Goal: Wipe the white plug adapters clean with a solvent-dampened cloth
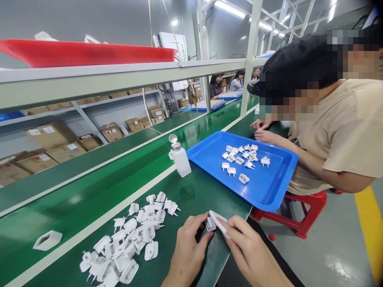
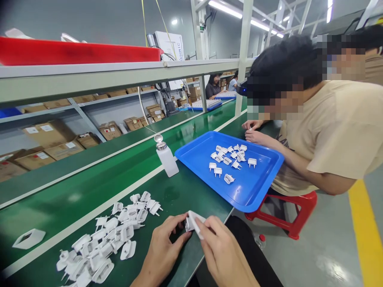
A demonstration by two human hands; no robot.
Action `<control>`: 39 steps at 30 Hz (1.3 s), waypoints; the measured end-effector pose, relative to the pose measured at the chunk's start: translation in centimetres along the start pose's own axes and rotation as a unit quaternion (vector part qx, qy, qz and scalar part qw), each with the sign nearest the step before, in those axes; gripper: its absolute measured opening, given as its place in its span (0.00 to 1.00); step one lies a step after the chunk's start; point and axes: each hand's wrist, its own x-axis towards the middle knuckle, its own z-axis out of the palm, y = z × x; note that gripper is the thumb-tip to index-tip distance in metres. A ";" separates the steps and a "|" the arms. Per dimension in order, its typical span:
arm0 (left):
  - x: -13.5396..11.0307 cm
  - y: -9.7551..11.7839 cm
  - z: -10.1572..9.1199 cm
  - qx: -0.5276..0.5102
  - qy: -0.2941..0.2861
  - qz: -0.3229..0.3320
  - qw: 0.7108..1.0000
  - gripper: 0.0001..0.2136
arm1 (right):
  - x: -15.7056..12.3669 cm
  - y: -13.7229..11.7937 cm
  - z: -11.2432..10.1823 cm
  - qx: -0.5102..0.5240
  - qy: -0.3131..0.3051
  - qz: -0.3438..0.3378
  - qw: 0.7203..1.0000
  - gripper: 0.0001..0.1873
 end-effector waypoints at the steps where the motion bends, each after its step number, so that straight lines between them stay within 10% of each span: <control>1: 0.0 0.0 0.0 -0.006 0.003 0.007 1.000 0.16 | 0.0 -0.1 0.2 -0.025 -0.016 -0.026 0.999 0.18; 9: -0.1 -0.1 -0.1 -0.029 -0.021 0.015 0.999 0.18 | 0.0 -0.5 1.7 -0.117 -0.014 -0.107 0.987 0.21; 19: -0.1 -0.8 0.4 0.012 0.016 0.034 0.999 0.16 | 3.3 -1.0 1.3 -0.038 -0.018 0.021 0.999 0.18; 31: -0.1 -0.5 0.2 -0.008 0.004 0.017 1.000 0.19 | -1.3 0.0 3.2 -0.211 0.037 -0.156 0.964 0.26; 39: 0.3 -1.3 0.2 0.006 0.014 0.036 0.999 0.16 | 2.8 -0.8 1.5 -0.128 0.044 -0.067 0.989 0.14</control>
